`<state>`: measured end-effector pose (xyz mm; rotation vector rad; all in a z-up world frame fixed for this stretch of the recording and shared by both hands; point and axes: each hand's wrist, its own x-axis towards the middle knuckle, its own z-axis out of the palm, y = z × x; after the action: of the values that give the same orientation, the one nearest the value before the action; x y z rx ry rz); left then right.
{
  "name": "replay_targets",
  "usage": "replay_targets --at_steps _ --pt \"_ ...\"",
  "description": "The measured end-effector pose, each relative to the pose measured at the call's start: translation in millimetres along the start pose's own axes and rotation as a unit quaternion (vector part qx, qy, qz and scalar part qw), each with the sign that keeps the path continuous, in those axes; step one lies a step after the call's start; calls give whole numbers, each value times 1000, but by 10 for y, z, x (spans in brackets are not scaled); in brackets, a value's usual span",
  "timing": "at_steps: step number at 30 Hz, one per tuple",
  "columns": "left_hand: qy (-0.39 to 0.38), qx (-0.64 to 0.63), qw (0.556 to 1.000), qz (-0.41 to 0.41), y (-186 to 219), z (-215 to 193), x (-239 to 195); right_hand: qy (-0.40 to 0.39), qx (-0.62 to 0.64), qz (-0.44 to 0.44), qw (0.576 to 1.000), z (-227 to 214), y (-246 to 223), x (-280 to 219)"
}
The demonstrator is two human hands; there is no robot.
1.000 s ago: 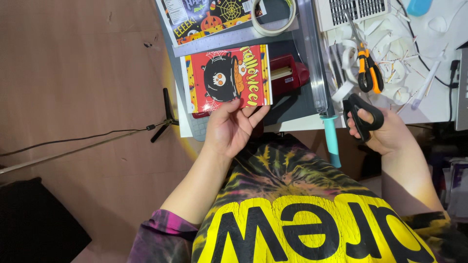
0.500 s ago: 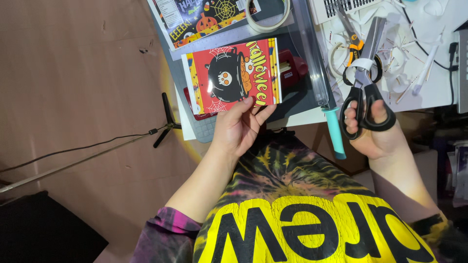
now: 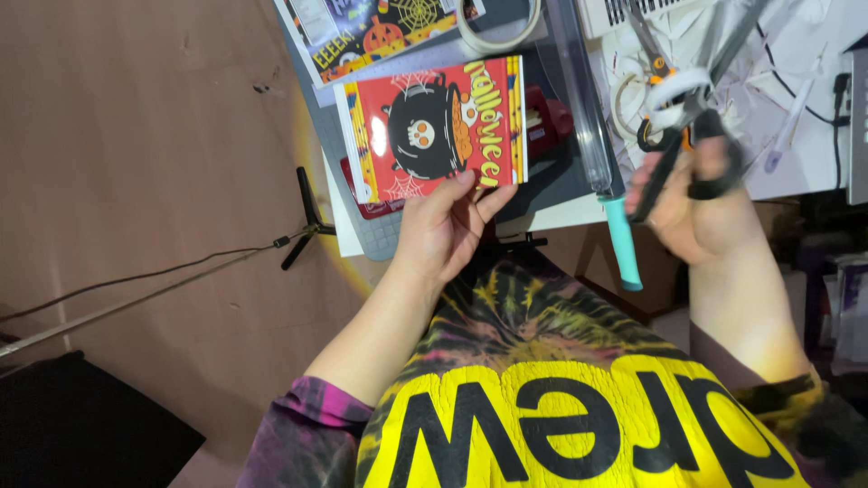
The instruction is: The person cuts a printed paper sheet using scissors, folds the paper to form a pouch, and seals the edges using a heat sealer.
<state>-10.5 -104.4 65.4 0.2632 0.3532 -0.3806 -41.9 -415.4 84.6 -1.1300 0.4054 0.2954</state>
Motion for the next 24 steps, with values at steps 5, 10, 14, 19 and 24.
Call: replay_targets --at_steps 5,10,14,19,24 --pt "15 13 1000 15 32 14 16 318 -773 -176 520 53 -311 -150" --pt "41 0 999 15 14 8 4 326 -640 -125 685 -111 -322 -193" --pt "41 -7 999 31 5 79 29 -33 -171 -180 968 137 59 -229" --pt "-37 -55 994 85 76 387 9 -161 11 -5 987 343 859 -327" --pt "-52 -67 992 93 84 382 67 -291 11 -21 956 941 630 -391"
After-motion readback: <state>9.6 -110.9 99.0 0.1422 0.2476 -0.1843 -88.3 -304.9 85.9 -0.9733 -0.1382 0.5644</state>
